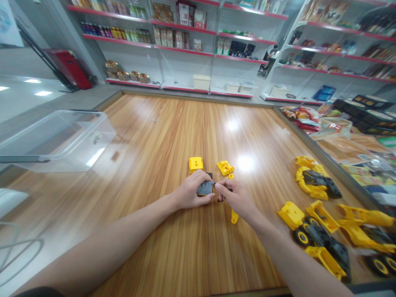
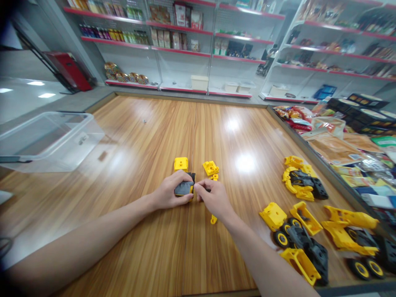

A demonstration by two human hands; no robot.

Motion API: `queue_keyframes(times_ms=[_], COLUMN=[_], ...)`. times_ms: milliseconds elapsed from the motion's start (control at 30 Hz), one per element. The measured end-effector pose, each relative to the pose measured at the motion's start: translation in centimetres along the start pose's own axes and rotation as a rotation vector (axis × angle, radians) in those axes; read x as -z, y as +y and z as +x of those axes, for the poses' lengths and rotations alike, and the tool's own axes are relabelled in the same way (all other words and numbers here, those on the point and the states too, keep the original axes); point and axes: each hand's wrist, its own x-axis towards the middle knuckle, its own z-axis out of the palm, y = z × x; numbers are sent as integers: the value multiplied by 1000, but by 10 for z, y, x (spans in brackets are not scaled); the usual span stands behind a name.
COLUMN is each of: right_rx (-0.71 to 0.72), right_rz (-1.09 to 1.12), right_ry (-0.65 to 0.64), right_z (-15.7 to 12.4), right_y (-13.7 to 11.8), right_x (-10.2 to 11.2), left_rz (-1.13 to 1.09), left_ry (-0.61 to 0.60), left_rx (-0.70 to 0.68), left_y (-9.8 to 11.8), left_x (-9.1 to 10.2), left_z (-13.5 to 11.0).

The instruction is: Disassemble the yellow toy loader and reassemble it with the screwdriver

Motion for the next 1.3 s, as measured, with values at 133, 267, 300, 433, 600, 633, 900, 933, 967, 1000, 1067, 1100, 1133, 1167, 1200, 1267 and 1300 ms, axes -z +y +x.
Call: queue_keyframes(times_ms=[133, 267, 300, 433, 600, 633, 900, 933, 967, 1000, 1067, 1100, 1133, 1167, 1200, 1267, 1300], right_rx=[191, 366, 383, 426, 432, 431, 426, 427, 428, 429, 431, 432, 433, 435, 439, 457, 468], right_rz=[-241, -397, -407, -415, -412, -408, -399, -398, -397, -394, -389, -388, -389, -394, -403, -430, -442], right_ry=[82, 115, 117, 96, 71, 69, 57, 54, 51, 49, 47, 47, 47, 47, 44, 39, 36], right_z=[0, -2, -2, -3, -3, -3, -4, -4, -4, -4, -4, -4, -4, -3, -3, -2, -2], right_y=[0, 0, 0, -2, -6, -6, -4, -4, -4, -4, -4, -3, -3, -2, 0, 2, 3], right_x=[2, 6, 8, 12, 13, 13, 13, 13, 13, 13, 12, 12, 12, 12, 12, 11, 11], left_rz=[1, -9, -15, -44, -59, -60, -75, -76, -78, -80, -84, -85, -85, -85, -85, -87, -88], left_ry=[-3, -17, -23, -41, -58, -60, -70, -69, -68, -68, -68, -67, -67, -66, -66, -67, -68], left_rx=[0, -10, -18, -55, -64, -64, -81, -81, -81, -81, -82, -84, -85, -86, -86, -84, -83], left_y=[-1, 0, 0, 1, -1, -1, -1, -1, -1, -1, -1, 0, 0, 0, 0, -1, -1], left_x=[0, 1, 1, 2, 2, 2, 1, 1, 1, 1, 2, 2, 2, 3, 3, 3, 3], left_z=[0, 0, 1, 1, -1, -1, -1, -1, -1, -1, -1, -1, -1, -1, -1, -1, -1])
